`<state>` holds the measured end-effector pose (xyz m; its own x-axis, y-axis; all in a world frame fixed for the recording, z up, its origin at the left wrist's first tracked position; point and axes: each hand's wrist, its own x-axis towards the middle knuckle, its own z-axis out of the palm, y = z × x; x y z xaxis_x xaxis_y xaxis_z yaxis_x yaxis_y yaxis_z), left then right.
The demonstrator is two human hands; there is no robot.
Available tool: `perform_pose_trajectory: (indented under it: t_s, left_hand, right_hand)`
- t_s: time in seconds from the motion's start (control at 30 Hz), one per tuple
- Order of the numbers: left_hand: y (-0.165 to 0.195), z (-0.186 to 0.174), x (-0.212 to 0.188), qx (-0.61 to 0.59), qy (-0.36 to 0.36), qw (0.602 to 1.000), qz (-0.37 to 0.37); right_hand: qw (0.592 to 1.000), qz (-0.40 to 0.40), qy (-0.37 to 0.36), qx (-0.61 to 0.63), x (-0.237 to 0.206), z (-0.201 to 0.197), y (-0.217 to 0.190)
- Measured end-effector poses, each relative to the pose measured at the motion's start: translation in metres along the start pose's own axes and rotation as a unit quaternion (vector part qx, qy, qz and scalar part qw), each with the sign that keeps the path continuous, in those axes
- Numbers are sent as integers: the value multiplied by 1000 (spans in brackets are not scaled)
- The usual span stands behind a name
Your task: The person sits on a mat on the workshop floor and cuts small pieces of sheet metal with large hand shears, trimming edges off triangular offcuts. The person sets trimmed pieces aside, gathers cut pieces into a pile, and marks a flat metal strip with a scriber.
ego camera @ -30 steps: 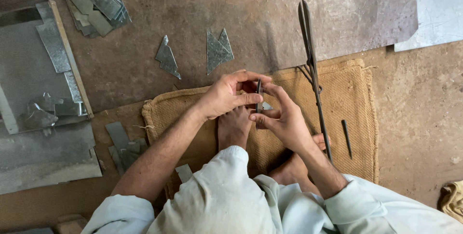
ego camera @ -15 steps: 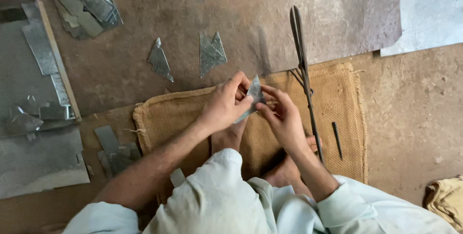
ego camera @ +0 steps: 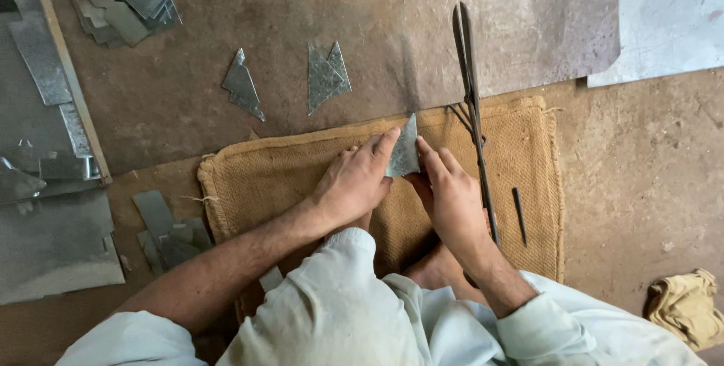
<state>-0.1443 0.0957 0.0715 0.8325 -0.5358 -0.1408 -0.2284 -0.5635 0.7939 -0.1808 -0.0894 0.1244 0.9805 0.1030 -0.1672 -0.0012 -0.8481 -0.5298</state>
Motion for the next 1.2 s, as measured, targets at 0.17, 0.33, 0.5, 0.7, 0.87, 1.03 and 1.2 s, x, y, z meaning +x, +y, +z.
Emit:
perform_pose_trajectory:
  t_s: [0.17,0.33,0.5,0.7,0.87,1.03,1.2]
  left_hand:
    - [0,0,3,-153,-20,988,-15]
    - [-3,14,24,-320,-59,942,-86]
    - [-37,30,104,-437,8,895,-92]
    - [-62,49,190,-510,89,849,-102]
    - [-49,71,193,-522,44,840,-142]
    - [-39,69,189,-512,45,847,-134]
    - [-31,61,185,-484,33,865,-132]
  right_hand:
    - [1000,-12,11,17,1,-8,1]
    - [996,-10,27,88,0,-17,23]
    - [984,48,169,5,-35,-10,59]
    - [936,342,-50,66,-87,-4,92]
    - [984,165,43,45,-90,0,95]
    - [986,138,36,92,-81,4,99]
    - [959,226,-13,171,-77,10,111]
